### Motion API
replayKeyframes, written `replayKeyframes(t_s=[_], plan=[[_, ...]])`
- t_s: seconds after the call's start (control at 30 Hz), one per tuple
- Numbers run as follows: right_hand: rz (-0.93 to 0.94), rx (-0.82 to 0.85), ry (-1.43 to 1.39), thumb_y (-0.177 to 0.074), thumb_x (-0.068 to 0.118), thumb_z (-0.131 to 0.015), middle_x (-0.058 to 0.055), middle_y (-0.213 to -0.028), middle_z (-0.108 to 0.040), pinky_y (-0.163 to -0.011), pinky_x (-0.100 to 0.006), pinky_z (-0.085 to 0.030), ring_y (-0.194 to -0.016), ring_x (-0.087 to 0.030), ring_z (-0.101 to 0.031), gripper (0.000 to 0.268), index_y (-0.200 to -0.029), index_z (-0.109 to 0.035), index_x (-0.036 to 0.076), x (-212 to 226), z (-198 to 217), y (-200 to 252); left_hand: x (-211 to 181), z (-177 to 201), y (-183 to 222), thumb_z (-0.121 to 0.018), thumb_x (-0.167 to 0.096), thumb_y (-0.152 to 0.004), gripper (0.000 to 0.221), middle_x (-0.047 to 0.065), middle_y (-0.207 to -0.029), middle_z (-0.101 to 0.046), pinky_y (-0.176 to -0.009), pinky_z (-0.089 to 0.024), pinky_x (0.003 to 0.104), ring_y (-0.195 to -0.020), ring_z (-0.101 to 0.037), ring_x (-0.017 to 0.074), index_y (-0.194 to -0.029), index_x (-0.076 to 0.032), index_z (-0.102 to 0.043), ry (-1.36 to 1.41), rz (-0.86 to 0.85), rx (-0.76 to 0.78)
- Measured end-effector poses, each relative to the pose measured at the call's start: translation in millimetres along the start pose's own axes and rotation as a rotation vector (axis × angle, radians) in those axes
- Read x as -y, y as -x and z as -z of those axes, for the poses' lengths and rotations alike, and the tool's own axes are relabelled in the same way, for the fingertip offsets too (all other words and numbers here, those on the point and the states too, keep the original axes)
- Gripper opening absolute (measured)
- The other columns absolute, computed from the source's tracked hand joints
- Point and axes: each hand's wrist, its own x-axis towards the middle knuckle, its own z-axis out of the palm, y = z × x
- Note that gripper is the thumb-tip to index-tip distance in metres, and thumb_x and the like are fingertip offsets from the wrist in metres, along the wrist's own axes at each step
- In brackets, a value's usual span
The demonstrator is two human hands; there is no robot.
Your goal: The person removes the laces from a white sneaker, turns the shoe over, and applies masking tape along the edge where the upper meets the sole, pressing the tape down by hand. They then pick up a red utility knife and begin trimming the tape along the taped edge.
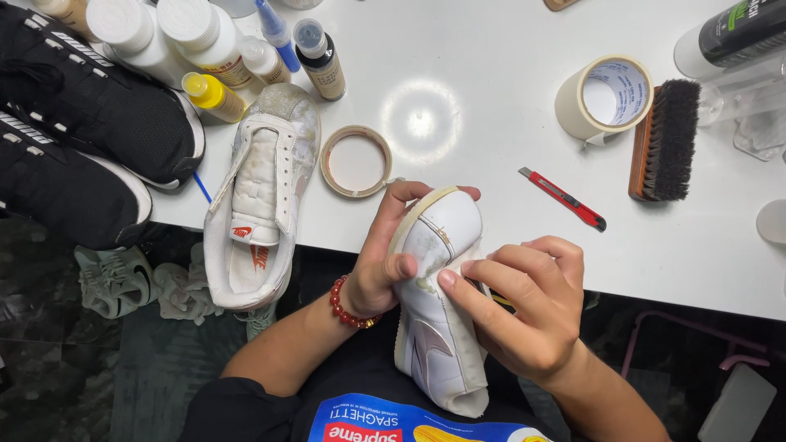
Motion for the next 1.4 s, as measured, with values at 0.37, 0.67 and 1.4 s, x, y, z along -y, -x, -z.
replayKeyframes(t_s=[0.37,0.67,1.4], plan=[[-0.018,0.061,0.017,-0.081,0.020,-0.084,0.000,-0.107,-0.068,-0.085,-0.041,-0.040,-0.093,-0.020,-0.061,0.033,-0.112,-0.076,0.016,6.3,6.6,11.4,4.8,-0.6,6.2,-0.081,-0.057,-0.089,0.089,0.027,-0.162,-0.039,-0.117,-0.046,0.043,-0.139,-0.049,0.0284,-0.148,-0.013,-0.031,-0.064,0.014,0.066],[-0.130,0.021,0.103,-0.079,0.022,-0.088,0.001,-0.109,-0.069,-0.089,-0.042,-0.037,-0.097,-0.022,-0.060,0.036,-0.112,-0.076,0.018,13.9,1.9,20.9,7.7,0.5,5.3,-0.082,-0.058,-0.088,0.090,0.028,-0.160,-0.039,-0.115,-0.048,0.042,-0.134,-0.052,0.0280,-0.148,-0.013,-0.032,-0.051,0.023,0.095],[-0.164,-0.013,0.156,-0.081,0.015,-0.087,-0.004,-0.109,-0.073,-0.088,-0.041,-0.037,-0.095,-0.023,-0.064,0.031,-0.109,-0.075,0.007,13.2,5.3,22.1,7.2,-0.8,3.3,-0.086,-0.058,-0.083,0.094,0.028,-0.157,-0.040,-0.118,-0.049,0.046,-0.140,-0.051,0.0304,-0.146,-0.013,-0.032,-0.048,0.033,0.073]])
